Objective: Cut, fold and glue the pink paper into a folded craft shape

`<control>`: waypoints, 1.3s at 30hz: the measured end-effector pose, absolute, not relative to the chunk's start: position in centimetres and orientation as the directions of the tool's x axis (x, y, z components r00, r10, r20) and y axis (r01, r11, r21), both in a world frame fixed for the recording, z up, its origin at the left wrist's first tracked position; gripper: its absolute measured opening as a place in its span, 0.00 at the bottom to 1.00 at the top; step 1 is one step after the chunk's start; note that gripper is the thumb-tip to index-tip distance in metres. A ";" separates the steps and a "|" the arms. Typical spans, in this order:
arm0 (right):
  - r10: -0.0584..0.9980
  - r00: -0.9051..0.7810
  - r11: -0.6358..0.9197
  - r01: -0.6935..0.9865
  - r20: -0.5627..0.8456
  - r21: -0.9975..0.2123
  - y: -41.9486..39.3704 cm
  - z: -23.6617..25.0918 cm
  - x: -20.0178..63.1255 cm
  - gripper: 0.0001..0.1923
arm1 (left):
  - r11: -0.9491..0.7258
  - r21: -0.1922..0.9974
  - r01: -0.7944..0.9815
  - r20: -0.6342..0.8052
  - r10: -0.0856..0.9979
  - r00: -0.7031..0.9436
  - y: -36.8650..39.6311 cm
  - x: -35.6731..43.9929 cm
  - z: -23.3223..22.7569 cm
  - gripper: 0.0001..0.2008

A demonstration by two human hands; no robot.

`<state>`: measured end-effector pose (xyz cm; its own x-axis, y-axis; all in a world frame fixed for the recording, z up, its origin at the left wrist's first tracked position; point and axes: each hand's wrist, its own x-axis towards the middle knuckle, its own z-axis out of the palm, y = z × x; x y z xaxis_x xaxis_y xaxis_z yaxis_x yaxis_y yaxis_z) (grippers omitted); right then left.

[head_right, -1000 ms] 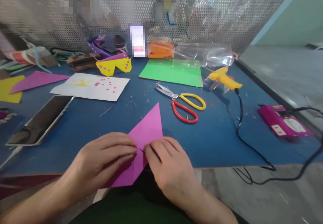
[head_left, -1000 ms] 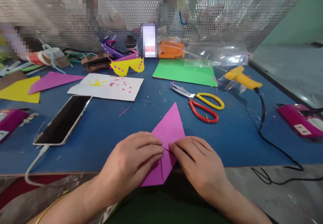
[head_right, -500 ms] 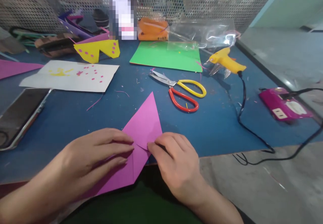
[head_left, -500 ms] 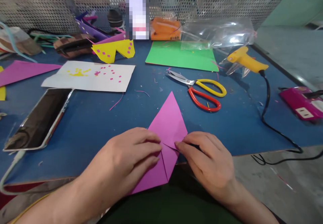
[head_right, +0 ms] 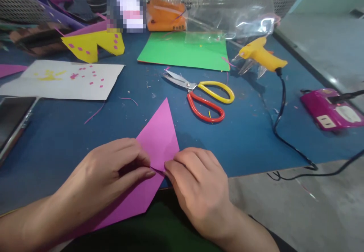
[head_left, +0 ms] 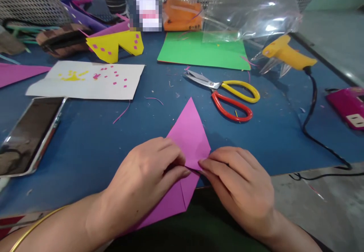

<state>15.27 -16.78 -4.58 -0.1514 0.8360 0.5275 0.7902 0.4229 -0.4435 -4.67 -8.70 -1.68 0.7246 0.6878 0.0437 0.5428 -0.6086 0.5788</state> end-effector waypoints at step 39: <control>0.952 0.013 0.152 0.846 0.304 -0.511 -16.4 -3.9 13.6 0.07 | -0.561 0.660 0.499 0.137 0.743 0.655 -8.8 -5.0 -1.9 0.04</control>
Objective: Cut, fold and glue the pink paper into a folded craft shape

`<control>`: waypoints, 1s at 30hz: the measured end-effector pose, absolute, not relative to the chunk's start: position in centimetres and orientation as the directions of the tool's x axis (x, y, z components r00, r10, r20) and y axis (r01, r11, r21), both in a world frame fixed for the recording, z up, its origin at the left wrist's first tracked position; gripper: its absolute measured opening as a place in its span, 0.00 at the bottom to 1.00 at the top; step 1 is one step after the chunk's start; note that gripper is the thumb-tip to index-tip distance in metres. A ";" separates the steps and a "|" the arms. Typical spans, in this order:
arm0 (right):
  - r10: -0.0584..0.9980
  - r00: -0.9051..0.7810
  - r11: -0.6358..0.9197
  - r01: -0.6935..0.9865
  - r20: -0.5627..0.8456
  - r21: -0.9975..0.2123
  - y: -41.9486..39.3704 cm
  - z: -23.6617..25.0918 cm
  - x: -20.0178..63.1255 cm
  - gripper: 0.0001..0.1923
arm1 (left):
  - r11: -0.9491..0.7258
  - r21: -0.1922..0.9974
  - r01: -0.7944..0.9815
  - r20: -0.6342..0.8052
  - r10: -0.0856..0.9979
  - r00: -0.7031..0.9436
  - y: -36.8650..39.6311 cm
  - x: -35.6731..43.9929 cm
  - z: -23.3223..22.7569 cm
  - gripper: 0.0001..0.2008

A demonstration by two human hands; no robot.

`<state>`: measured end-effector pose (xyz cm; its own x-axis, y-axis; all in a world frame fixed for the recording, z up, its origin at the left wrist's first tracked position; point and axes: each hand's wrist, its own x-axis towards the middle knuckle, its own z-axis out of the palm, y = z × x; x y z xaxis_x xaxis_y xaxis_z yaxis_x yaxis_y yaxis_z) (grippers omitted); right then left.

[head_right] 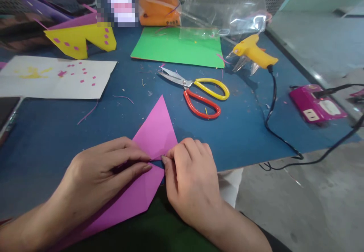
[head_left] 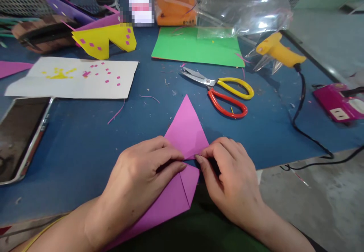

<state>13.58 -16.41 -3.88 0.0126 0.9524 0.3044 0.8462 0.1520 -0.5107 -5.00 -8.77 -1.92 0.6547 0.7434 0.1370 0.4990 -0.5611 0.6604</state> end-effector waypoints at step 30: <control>0.986 0.024 0.056 0.882 0.163 -0.468 -14.8 -3.0 14.8 0.11 | -0.523 0.497 0.693 -0.059 0.776 0.628 -7.3 -3.5 -0.9 0.14</control>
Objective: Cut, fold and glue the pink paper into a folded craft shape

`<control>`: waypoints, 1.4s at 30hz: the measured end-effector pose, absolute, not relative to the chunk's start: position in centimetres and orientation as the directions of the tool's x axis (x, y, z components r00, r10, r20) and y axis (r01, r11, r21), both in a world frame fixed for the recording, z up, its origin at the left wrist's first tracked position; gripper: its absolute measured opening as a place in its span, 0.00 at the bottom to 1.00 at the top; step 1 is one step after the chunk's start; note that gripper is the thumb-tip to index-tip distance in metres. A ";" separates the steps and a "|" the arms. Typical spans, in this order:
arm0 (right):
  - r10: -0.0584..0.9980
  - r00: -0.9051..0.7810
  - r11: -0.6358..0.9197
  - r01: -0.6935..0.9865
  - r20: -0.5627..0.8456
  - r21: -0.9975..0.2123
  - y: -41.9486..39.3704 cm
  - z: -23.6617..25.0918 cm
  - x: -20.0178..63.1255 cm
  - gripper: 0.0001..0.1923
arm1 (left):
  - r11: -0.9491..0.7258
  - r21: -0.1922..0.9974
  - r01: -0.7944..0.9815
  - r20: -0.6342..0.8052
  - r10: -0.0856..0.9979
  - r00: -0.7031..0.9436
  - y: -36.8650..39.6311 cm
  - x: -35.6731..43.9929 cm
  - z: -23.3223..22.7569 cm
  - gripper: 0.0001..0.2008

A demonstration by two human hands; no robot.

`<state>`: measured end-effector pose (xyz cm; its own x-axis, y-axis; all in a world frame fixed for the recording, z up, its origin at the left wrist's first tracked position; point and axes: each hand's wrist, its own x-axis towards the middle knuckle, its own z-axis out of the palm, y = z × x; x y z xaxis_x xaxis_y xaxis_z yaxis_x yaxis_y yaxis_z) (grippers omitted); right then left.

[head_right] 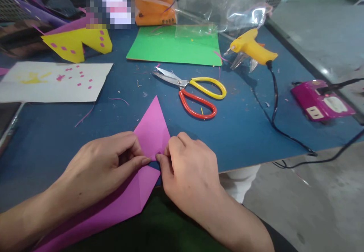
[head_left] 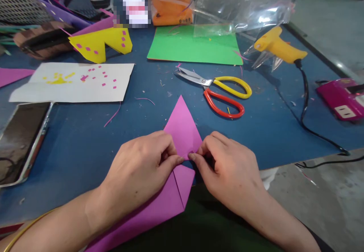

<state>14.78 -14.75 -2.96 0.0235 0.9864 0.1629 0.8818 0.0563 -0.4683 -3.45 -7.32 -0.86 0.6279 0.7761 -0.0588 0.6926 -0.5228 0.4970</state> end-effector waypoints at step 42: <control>0.976 0.025 0.082 0.877 0.215 -0.474 -15.1 -3.5 14.9 0.09 | -0.560 0.478 0.676 -0.004 0.769 0.640 -7.2 -3.5 -1.1 0.15</control>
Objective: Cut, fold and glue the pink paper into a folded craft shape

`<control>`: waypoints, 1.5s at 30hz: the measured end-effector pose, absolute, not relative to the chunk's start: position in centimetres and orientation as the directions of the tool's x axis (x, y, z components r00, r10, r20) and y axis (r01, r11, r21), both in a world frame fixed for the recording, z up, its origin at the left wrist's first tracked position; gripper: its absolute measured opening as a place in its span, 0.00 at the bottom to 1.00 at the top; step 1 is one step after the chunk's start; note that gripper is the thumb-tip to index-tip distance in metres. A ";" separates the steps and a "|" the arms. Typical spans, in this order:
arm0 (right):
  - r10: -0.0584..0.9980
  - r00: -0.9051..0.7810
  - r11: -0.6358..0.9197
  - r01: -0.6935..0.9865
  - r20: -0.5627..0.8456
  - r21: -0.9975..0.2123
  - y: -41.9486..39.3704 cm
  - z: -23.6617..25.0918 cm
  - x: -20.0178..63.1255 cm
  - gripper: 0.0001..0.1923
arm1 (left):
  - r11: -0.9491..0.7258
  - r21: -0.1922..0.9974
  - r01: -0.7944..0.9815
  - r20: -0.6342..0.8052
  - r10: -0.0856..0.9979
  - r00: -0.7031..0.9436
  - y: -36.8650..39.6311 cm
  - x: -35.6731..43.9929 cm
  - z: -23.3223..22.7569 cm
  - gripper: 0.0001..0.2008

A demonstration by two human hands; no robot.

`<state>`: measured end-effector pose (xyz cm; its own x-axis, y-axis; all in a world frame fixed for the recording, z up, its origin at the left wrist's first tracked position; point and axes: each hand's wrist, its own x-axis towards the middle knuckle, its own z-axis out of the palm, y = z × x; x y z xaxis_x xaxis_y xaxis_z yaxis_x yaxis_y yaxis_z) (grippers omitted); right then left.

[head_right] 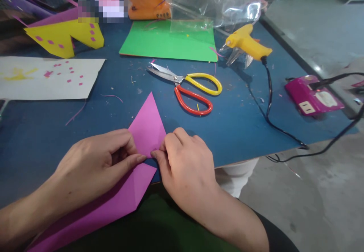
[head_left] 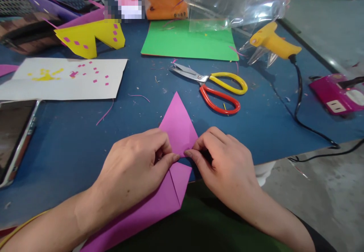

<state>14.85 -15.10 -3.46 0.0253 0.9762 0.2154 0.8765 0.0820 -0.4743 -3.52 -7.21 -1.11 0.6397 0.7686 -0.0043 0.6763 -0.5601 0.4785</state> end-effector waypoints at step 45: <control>0.854 -0.061 0.361 0.786 0.517 -0.502 -16.6 -4.1 15.7 0.08 | -0.947 0.106 0.303 0.312 0.321 0.894 -9.7 -5.0 -1.7 0.17</control>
